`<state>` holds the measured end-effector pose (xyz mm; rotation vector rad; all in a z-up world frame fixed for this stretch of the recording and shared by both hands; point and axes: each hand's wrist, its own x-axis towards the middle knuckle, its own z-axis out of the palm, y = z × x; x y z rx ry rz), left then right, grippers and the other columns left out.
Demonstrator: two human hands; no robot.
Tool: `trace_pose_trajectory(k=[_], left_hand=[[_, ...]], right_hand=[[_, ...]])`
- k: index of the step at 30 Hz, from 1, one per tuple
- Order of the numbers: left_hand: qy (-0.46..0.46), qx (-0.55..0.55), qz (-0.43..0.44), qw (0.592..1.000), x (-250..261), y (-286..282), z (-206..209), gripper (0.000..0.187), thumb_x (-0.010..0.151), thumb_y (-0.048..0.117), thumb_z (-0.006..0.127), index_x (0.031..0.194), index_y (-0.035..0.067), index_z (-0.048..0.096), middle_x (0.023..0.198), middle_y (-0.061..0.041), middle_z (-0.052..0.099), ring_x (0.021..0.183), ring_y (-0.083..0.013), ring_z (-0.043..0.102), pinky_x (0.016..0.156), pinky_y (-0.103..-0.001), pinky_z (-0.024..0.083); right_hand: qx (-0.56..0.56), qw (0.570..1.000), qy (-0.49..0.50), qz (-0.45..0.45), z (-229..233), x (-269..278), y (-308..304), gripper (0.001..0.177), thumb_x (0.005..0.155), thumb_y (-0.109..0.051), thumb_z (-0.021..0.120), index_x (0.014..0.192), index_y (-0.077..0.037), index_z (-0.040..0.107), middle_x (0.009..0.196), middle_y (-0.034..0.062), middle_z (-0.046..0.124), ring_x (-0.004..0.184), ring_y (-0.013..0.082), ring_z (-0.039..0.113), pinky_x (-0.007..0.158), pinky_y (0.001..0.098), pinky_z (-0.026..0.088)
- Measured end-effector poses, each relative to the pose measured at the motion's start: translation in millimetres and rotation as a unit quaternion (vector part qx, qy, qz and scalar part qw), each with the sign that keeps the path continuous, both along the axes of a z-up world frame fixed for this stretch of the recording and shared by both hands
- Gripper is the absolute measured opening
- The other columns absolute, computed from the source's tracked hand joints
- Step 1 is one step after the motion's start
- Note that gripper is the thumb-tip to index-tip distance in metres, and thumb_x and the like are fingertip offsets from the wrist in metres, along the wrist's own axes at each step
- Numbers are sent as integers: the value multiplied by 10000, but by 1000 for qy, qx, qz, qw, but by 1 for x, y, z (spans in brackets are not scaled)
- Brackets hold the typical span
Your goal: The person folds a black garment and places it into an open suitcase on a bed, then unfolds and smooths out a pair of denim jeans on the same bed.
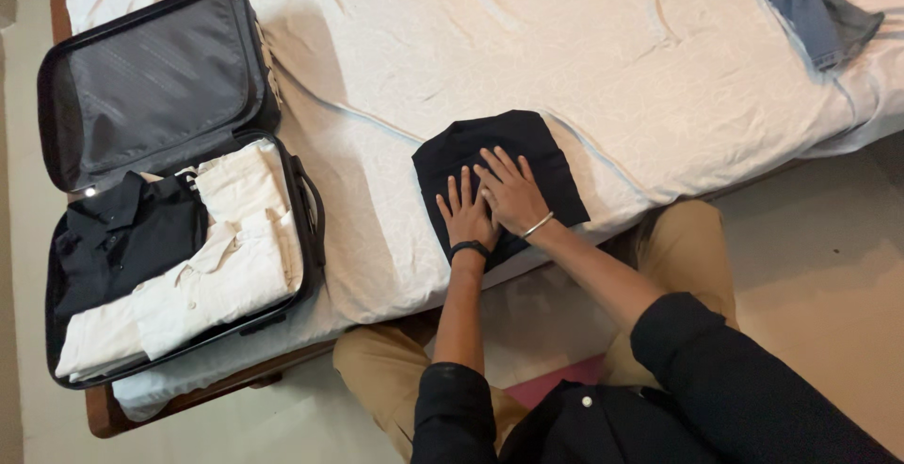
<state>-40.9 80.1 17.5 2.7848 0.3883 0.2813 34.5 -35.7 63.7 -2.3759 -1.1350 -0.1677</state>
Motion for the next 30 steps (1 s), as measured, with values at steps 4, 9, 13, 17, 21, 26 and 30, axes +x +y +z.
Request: trace_pose_trajectory(k=[4, 9, 13, 17, 21, 26, 30], left_hand=[[34, -3, -7, 999, 0, 7, 17, 722, 894, 451, 592, 1575, 318, 394, 1694, -76, 248, 1564, -370, 158, 1230, -651, 96], [55, -4, -16, 998, 15, 24, 27, 816, 843, 520, 627, 1580, 295, 359, 1683, -99, 233, 1555, -386, 145, 1210, -662, 95], [57, 9, -39, 998, 29, 41, 18, 868, 833, 545, 635, 1600, 269, 338, 1697, -114, 216, 1562, -377, 139, 1218, -665, 96], [68, 16, -31, 997, 43, 51, 14, 938, 792, 583, 647, 1601, 237, 323, 1696, -141, 191, 1558, -411, 112, 1217, -648, 99], [93, 22, 3, 995, 53, 57, 19, 925, 777, 644, 646, 1580, 288, 358, 1676, -179, 201, 1530, -492, 110, 1213, -637, 100], [104, -1, 20, 994, 60, 61, 23, 985, 749, 749, 646, 1568, 276, 373, 1647, -190, 240, 1498, -504, 150, 1215, -634, 105], [60, -38, 71, 995, 59, 60, 25, 871, 802, 732, 635, 1525, 277, 466, 1626, -193, 284, 1497, -499, 188, 1214, -608, 170]], right_hand=[[-36, 997, 57, -33, -8, 8, -8, 558, 1005, -381, 543, 1489, -107, 517, 1623, 106, 396, 1503, 321, 310, 1183, 623, 228], [-68, 994, 17, -89, -16, 15, -2, 681, 964, -436, 551, 1561, -132, 435, 1663, 133, 315, 1544, 310, 265, 1219, 616, 185], [-113, 986, 32, -120, -22, 31, 11, 834, 918, -515, 555, 1601, -97, 323, 1681, 137, 231, 1557, 321, 177, 1232, 591, 127], [-157, 973, 81, -146, -17, 45, 22, 961, 877, -608, 569, 1622, -105, 228, 1706, 129, 113, 1569, 318, 58, 1241, 564, 45], [-169, 967, 107, -158, -11, 56, 29, 970, 872, -668, 559, 1618, -138, 236, 1705, 126, 90, 1566, 326, 10, 1238, 591, 1], [-182, 954, 141, -193, -2, 74, 36, 964, 853, -723, 551, 1596, -160, 302, 1682, 106, 168, 1555, 344, 53, 1206, 649, 24], [-186, 940, 176, -224, 6, 84, 37, 977, 850, -747, 565, 1582, -144, 330, 1640, 104, 259, 1549, 367, 109, 1210, 642, 85]])
